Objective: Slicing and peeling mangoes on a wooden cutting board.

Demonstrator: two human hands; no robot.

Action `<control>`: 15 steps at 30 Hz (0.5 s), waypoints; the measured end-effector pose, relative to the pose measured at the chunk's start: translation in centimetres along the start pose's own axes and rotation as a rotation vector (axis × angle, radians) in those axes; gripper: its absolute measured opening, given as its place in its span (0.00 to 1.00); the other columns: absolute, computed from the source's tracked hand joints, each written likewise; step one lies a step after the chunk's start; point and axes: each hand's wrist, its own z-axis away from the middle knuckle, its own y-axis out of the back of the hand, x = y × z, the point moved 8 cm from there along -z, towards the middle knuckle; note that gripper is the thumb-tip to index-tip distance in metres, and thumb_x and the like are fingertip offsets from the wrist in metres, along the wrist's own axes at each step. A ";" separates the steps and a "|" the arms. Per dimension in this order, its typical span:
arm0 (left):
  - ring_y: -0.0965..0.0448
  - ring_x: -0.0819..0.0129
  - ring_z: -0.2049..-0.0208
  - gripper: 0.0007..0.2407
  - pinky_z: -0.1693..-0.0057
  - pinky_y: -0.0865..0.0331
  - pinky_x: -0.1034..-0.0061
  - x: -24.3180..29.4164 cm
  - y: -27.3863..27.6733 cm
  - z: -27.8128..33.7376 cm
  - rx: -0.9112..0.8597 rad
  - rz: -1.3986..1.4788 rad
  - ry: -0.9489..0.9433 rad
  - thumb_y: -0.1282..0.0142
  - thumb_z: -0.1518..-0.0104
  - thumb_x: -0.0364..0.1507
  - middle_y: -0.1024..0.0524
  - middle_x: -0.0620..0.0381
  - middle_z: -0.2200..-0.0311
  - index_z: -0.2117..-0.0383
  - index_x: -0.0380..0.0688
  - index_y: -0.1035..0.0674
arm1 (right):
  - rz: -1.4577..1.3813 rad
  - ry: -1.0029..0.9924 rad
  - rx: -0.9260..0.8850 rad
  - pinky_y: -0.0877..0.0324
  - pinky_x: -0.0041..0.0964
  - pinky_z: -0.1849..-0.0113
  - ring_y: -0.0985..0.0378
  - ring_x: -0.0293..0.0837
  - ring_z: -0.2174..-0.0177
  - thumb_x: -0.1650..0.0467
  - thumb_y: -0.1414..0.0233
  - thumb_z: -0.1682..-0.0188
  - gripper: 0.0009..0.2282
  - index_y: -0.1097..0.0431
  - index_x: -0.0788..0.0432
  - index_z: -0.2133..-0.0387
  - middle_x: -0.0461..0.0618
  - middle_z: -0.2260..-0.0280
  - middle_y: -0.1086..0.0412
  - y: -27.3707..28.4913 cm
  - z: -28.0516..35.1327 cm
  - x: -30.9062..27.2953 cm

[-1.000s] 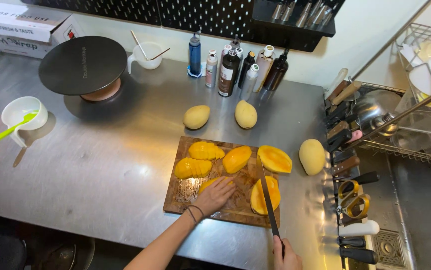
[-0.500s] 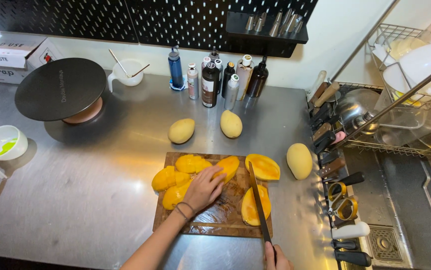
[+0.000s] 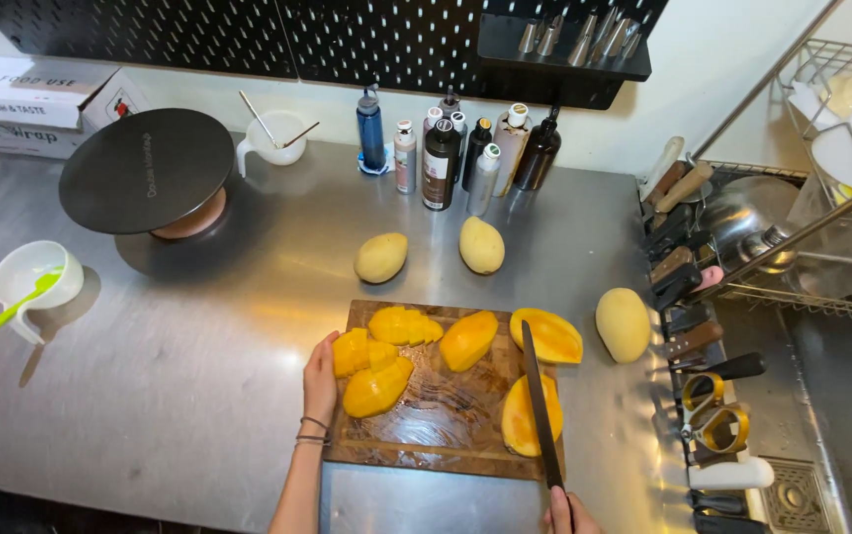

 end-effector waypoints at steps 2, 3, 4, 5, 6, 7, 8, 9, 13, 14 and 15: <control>0.28 0.59 0.38 0.24 0.33 0.37 0.70 1.0 -1.3 -0.3 -0.055 -0.121 -0.051 0.61 0.31 0.42 0.26 0.44 0.39 0.39 0.34 0.28 | 0.025 -0.064 -0.001 0.35 0.39 0.81 0.31 0.44 0.90 0.58 0.52 0.47 0.22 0.27 0.60 0.84 0.52 0.91 0.34 0.2 1.2 -6.2; 0.31 0.57 0.33 0.25 0.30 0.41 0.70 1.6 -1.7 0.0 -0.096 -0.244 -0.096 0.63 0.31 0.42 0.29 0.46 0.35 0.36 0.36 0.31 | 0.055 -0.127 -0.018 0.37 0.38 0.82 0.32 0.43 0.90 0.57 0.54 0.47 0.23 0.27 0.60 0.84 0.52 0.93 0.36 0.4 2.4 -9.1; 0.31 0.57 0.33 0.25 0.30 0.41 0.70 1.7 -2.1 0.4 -0.112 -0.247 -0.091 0.63 0.31 0.42 0.29 0.46 0.35 0.36 0.36 0.31 | 0.055 -0.141 -0.009 0.37 0.38 0.82 0.32 0.43 0.90 0.57 0.54 0.47 0.23 0.27 0.60 0.84 0.52 0.93 0.36 -0.1 2.8 -8.9; 0.43 0.54 0.30 0.26 0.29 0.50 0.67 2.3 -3.0 0.5 -0.183 -0.359 -0.133 0.64 0.31 0.42 0.41 0.43 0.31 0.33 0.35 0.39 | 0.041 -0.199 -0.038 0.37 0.39 0.82 0.32 0.44 0.90 0.57 0.55 0.46 0.23 0.27 0.61 0.83 0.53 0.93 0.37 -1.2 3.0 -8.6; 0.56 0.51 0.26 0.28 0.27 0.59 0.65 2.7 -3.9 0.7 -0.255 -0.472 -0.176 0.65 0.31 0.42 0.52 0.42 0.27 0.30 0.34 0.48 | 0.026 -0.256 -0.068 0.38 0.40 0.82 0.32 0.44 0.90 0.56 0.56 0.46 0.24 0.28 0.62 0.82 0.53 0.92 0.37 -2.4 3.2 -8.3; 0.56 0.51 0.26 0.28 0.27 0.59 0.65 3.3 -4.0 0.9 -0.271 -0.473 -0.180 0.65 0.31 0.42 0.52 0.42 0.27 0.30 0.34 0.48 | 0.021 -0.264 -0.056 0.38 0.40 0.82 0.32 0.44 0.90 0.56 0.56 0.46 0.24 0.28 0.62 0.82 0.53 0.92 0.37 -3.6 3.9 -9.0; 0.60 0.51 0.26 0.29 0.27 0.62 0.65 3.8 -4.4 1.2 -0.295 -0.518 -0.181 0.64 0.32 0.42 0.56 0.41 0.27 0.30 0.35 0.50 | -0.002 -0.280 -0.004 0.38 0.40 0.82 0.32 0.44 0.90 0.56 0.55 0.46 0.24 0.28 0.62 0.82 0.53 0.92 0.36 -4.4 4.6 -9.6; 0.65 0.52 0.25 0.30 0.26 0.65 0.65 4.3 -4.6 1.7 -0.323 -0.565 -0.181 0.63 0.32 0.42 0.60 0.41 0.26 0.30 0.36 0.52 | -0.025 -0.300 0.048 0.37 0.39 0.82 0.32 0.43 0.90 0.55 0.55 0.46 0.24 0.28 0.62 0.82 0.52 0.92 0.35 -5.1 5.5 -10.1; 0.69 0.46 0.25 0.33 0.28 0.72 0.56 6.0 -4.8 1.9 -0.445 -0.743 -0.312 0.62 0.32 0.42 0.64 0.35 0.27 0.29 0.29 0.57 | -0.051 -0.384 0.051 0.37 0.40 0.82 0.32 0.44 0.90 0.55 0.56 0.47 0.24 0.28 0.62 0.81 0.52 0.92 0.36 -6.7 8.4 -15.7; 0.68 0.44 0.27 0.35 0.29 0.71 0.54 6.9 -4.7 1.9 -0.443 -0.913 -0.351 0.58 0.33 0.43 0.64 0.34 0.28 0.30 0.29 0.56 | -0.046 -0.459 0.076 0.38 0.40 0.81 0.33 0.44 0.89 0.55 0.55 0.46 0.25 0.28 0.63 0.81 0.52 0.91 0.37 -6.6 9.3 -17.3; 0.68 0.42 0.28 0.36 0.31 0.70 0.51 7.7 -4.7 1.9 -0.430 -1.082 -0.391 0.53 0.34 0.44 0.64 0.32 0.30 0.31 0.28 0.55 | -0.041 -0.532 0.096 0.39 0.41 0.81 0.34 0.44 0.88 0.55 0.55 0.45 0.25 0.28 0.64 0.80 0.52 0.90 0.37 -6.5 10.0 -18.8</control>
